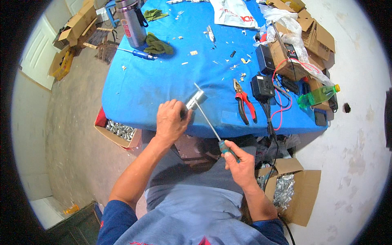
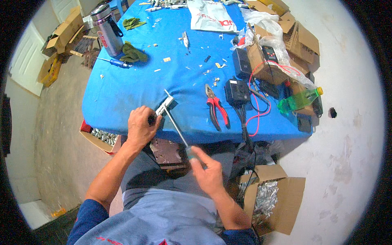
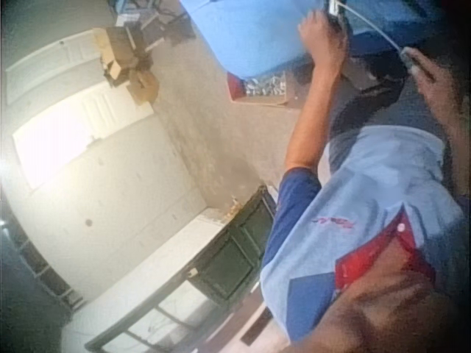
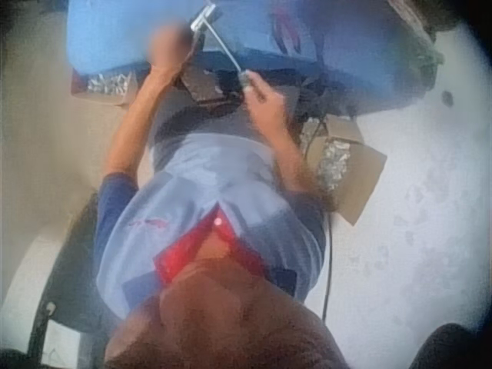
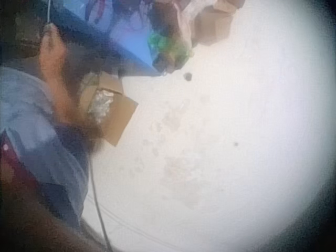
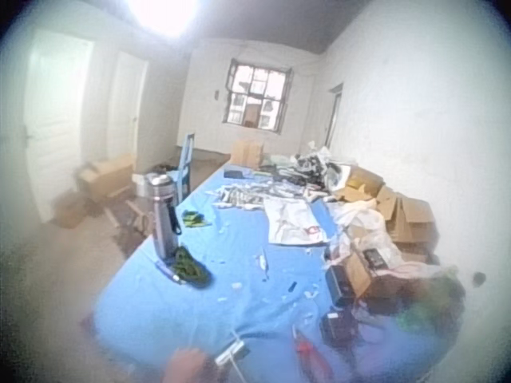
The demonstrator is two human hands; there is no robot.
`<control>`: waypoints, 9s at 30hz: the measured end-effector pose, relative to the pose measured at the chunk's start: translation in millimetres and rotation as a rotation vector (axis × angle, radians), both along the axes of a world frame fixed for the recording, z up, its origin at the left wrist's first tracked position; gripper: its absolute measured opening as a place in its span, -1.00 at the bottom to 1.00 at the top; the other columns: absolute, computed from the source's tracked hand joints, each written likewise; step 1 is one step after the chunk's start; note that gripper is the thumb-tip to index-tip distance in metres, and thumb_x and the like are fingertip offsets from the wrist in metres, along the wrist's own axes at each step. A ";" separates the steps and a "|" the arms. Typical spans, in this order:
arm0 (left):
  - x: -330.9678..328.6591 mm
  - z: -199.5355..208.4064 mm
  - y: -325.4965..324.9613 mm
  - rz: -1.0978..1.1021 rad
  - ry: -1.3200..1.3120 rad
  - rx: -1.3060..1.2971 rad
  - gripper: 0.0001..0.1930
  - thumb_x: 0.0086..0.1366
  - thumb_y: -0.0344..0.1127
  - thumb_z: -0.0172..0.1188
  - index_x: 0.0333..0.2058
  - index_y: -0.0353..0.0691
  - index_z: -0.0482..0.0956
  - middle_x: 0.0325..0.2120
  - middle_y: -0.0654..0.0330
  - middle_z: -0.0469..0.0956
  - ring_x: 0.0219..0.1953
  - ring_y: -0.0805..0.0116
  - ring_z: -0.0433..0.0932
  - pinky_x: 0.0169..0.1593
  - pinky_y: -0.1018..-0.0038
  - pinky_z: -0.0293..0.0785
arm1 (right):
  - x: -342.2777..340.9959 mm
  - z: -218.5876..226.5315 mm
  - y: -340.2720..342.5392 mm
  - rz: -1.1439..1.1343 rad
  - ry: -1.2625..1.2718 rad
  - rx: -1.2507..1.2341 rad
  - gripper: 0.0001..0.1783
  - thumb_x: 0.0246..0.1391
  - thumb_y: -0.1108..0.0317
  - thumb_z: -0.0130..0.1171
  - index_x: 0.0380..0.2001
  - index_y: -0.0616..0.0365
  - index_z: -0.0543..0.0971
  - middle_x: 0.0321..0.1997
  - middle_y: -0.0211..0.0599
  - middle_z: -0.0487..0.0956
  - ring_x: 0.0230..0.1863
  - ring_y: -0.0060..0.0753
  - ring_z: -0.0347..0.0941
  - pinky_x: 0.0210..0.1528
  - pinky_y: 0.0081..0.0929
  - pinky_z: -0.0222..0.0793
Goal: The person uses a screwdriver to tighten a screw on a small metal component while holding it by hand at a table.
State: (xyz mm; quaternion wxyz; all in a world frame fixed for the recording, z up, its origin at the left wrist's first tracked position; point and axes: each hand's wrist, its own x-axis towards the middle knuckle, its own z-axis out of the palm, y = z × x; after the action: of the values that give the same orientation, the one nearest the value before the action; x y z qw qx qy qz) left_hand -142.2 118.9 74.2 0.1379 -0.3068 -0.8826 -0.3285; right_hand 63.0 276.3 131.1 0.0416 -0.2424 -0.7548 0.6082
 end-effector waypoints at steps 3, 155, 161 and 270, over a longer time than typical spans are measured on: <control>-0.5 -0.7 0.0 -0.003 0.005 0.022 -0.78 0.10 -0.26 0.35 -0.46 -0.20 0.47 -0.49 0.13 0.44 -0.38 0.09 0.43 -0.26 0.26 0.28 | 1.8 -3.5 3.6 -0.008 0.007 -0.060 -0.58 0.19 0.38 0.16 0.11 0.27 0.50 -0.32 -0.28 0.62 -0.51 -0.71 0.40 -0.47 -0.68 0.35; -4.3 1.8 10.1 -0.013 0.010 0.015 -0.75 0.06 -0.32 0.29 -0.54 -0.21 0.34 -0.63 0.08 0.43 -0.53 0.04 0.43 -0.38 0.21 0.25 | -22.0 0.5 40.0 0.026 -0.063 -0.552 -0.45 0.20 0.29 0.17 0.22 0.21 0.36 -0.35 -0.23 0.58 -0.56 -0.59 0.44 -0.64 -0.72 0.30; -4.7 -0.6 10.4 0.003 0.003 -0.010 -0.75 0.06 -0.31 0.33 -0.52 -0.20 0.37 -0.61 0.11 0.46 -0.54 0.03 0.45 -0.40 0.22 0.25 | -24.0 7.6 34.5 0.056 -0.112 -0.071 -0.54 0.18 0.32 0.18 0.14 0.22 0.47 -0.36 -0.30 0.61 -0.55 -0.62 0.43 -0.50 -0.67 0.34; -5.8 52.0 -12.7 -0.075 -0.605 0.036 -0.50 0.08 0.12 0.28 -0.46 -0.34 0.60 -0.57 -0.04 0.59 -0.47 0.04 0.60 -0.32 0.23 0.49 | -183.0 -29.6 12.7 0.081 0.251 -0.321 -0.49 -0.07 0.44 0.35 -0.04 0.39 0.43 -0.24 -0.26 0.56 -0.29 -0.52 0.51 -0.23 -0.56 0.46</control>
State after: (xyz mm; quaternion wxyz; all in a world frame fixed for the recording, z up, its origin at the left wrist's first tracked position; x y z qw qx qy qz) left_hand -148.1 106.2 126.2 -0.1383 -0.2250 -0.8655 -0.4256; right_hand -120.1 289.0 101.5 0.0718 -0.1376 -0.6463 0.7471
